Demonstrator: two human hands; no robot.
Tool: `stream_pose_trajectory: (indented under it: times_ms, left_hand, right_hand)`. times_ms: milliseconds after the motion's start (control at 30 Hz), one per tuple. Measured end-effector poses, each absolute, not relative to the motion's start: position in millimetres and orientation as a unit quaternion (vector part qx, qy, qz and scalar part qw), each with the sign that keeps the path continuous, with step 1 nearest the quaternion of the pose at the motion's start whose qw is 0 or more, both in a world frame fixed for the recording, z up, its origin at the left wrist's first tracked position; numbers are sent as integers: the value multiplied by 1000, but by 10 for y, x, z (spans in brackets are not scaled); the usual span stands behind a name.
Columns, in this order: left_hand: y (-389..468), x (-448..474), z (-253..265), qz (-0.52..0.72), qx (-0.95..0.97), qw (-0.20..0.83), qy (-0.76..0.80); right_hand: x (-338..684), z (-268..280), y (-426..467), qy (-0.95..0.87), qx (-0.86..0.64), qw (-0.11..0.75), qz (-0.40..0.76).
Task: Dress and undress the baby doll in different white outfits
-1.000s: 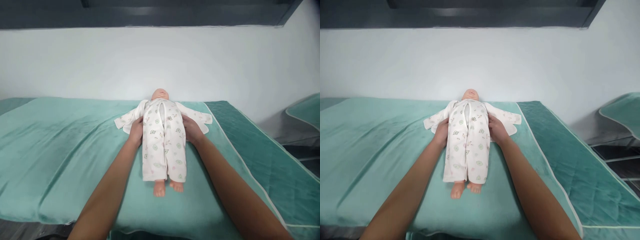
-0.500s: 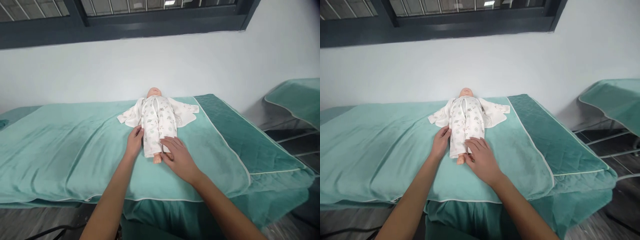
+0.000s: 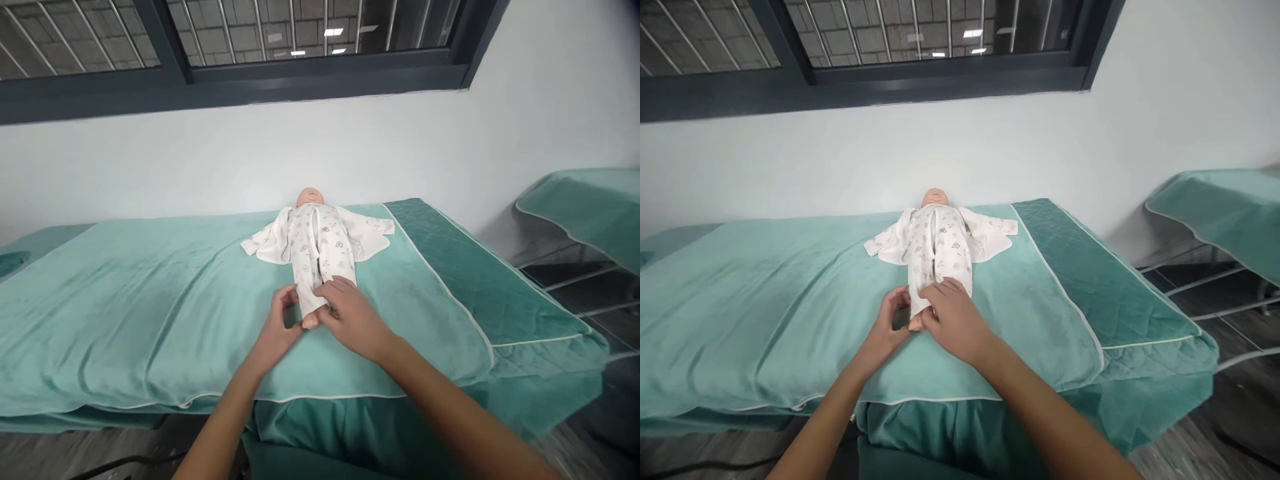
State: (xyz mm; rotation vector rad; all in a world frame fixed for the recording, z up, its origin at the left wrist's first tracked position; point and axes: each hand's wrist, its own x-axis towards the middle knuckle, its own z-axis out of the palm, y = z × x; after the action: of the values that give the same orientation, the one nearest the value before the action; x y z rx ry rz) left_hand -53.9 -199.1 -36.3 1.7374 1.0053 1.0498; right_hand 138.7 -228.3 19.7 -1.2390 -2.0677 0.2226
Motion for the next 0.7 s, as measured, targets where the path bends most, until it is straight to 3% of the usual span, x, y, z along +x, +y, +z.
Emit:
stream_pose_trajectory:
  times_ms: [233, 500, 700]
  left_hand:
    - [-2111, -385, -376, 447, 717, 350, 403]
    - [-2214, -308, -73, 460, 708, 365, 393]
    - [-2203, -312, 58, 444, 757, 258, 404]
  right_hand:
    - [1397, 314, -2361, -752, -491, 398, 184]
    - [1361, 341, -2338, -637, -501, 484, 330]
    - [1386, 261, -2364, -626, -476, 505, 356]
